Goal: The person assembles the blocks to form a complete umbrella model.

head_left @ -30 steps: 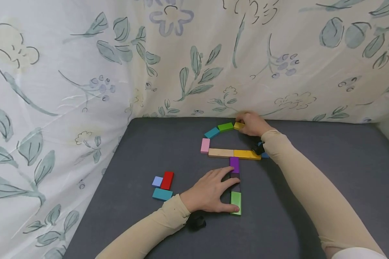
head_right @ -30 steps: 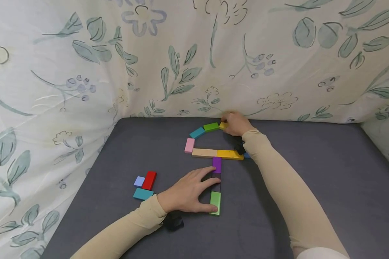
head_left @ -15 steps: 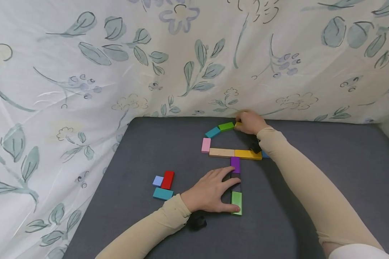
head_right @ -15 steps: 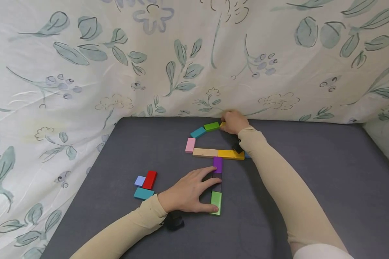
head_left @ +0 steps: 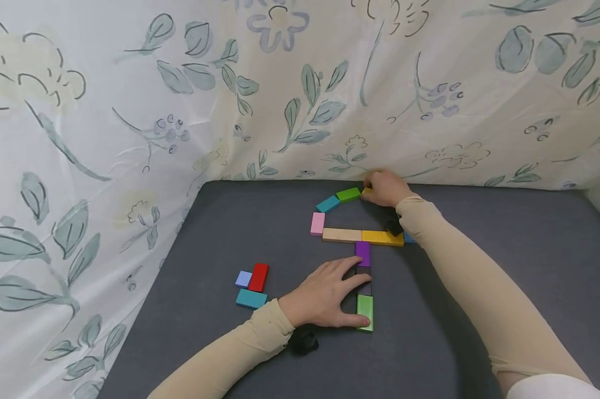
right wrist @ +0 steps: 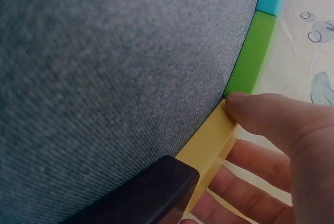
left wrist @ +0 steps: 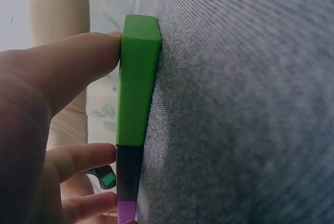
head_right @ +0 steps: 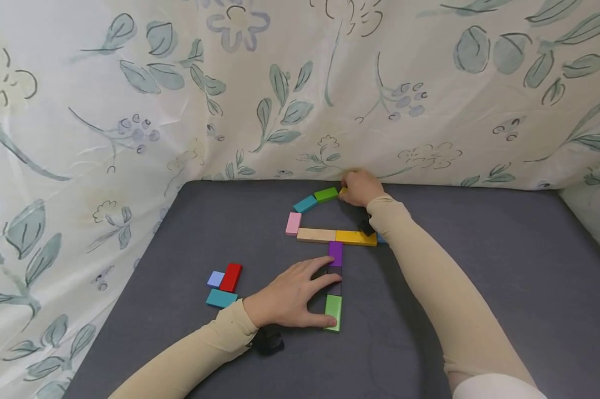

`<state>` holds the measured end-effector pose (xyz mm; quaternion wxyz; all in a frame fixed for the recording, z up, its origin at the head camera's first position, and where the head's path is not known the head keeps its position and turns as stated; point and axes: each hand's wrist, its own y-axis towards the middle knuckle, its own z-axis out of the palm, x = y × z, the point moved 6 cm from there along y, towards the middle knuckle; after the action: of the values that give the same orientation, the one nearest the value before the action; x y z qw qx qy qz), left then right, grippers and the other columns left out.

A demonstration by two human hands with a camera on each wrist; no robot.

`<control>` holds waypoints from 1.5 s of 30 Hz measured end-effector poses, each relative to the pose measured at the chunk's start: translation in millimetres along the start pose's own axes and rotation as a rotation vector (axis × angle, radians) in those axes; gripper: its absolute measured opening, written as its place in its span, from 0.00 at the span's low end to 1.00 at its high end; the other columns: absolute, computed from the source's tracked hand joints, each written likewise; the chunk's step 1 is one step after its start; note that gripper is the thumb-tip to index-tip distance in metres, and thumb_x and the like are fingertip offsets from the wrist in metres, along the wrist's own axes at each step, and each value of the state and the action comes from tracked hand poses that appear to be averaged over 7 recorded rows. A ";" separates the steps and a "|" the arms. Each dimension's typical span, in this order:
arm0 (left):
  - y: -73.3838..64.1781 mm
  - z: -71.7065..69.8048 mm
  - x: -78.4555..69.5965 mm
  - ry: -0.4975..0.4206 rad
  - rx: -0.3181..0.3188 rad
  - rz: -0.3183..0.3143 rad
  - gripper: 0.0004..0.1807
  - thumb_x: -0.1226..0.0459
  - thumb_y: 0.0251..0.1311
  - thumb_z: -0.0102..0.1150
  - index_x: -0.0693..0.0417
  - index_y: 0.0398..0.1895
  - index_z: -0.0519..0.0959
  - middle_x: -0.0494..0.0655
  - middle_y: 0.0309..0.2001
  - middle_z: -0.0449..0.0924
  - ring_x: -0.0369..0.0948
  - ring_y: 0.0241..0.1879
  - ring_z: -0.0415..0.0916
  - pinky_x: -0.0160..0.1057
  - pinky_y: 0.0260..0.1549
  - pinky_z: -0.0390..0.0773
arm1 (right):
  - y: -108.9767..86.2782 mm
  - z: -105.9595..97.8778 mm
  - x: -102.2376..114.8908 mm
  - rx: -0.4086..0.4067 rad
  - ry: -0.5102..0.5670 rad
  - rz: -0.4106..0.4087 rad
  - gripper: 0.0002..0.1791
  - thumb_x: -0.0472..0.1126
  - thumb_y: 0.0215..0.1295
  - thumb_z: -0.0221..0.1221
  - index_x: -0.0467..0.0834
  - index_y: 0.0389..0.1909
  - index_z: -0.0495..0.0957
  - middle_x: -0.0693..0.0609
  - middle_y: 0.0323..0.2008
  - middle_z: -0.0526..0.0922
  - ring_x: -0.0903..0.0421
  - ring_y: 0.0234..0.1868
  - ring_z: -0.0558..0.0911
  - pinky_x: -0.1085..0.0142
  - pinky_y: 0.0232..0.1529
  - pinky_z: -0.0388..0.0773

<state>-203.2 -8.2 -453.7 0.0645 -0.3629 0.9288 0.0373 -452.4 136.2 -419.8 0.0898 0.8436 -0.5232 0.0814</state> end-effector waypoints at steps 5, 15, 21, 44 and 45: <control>0.2 0.4 -0.8 0.000 -0.005 0.006 0.44 0.30 0.63 0.57 0.39 0.77 0.67 0.51 0.81 0.54 0.47 0.78 0.60 0.50 0.75 0.64 | -3.1 -1.8 -0.7 0.015 0.027 0.008 0.24 0.45 0.67 0.67 0.32 0.56 0.82 0.34 0.56 0.83 0.36 0.58 0.79 0.42 0.64 0.74; 0.9 2.7 -0.8 -0.004 0.001 0.000 0.44 0.30 0.63 0.57 0.38 0.77 0.67 0.50 0.82 0.53 0.47 0.78 0.60 0.51 0.74 0.65 | -14.9 -11.5 -4.6 0.117 0.025 -0.014 0.29 0.44 0.65 0.68 0.30 0.61 0.78 0.32 0.58 0.80 0.38 0.54 0.79 0.42 0.61 0.75; 0.2 3.0 -0.2 -0.001 0.001 -0.002 0.44 0.30 0.63 0.57 0.39 0.77 0.67 0.50 0.82 0.53 0.47 0.78 0.60 0.50 0.75 0.65 | -17.9 -10.2 -11.5 0.179 -0.021 -0.012 0.29 0.39 0.62 0.68 0.29 0.61 0.78 0.31 0.61 0.79 0.38 0.56 0.78 0.43 0.64 0.74; -0.8 3.7 -0.4 0.008 -0.014 0.000 0.44 0.30 0.63 0.57 0.39 0.77 0.68 0.50 0.81 0.54 0.47 0.77 0.61 0.50 0.74 0.66 | -21.3 -9.8 -10.2 0.172 -0.008 0.006 0.25 0.37 0.62 0.66 0.30 0.59 0.80 0.32 0.55 0.82 0.41 0.49 0.79 0.44 0.59 0.76; -0.8 3.9 -0.2 0.007 -0.013 0.000 0.44 0.30 0.63 0.57 0.39 0.77 0.68 0.50 0.81 0.54 0.47 0.77 0.61 0.50 0.74 0.66 | -21.7 -10.2 -9.8 0.172 -0.007 0.005 0.25 0.37 0.62 0.66 0.30 0.59 0.80 0.32 0.55 0.82 0.41 0.49 0.79 0.44 0.59 0.76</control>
<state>-202.2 -8.2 -457.6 0.0589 -0.3636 0.9287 0.0419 -437.7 156.6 -413.6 0.0147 0.8471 -0.5168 0.1232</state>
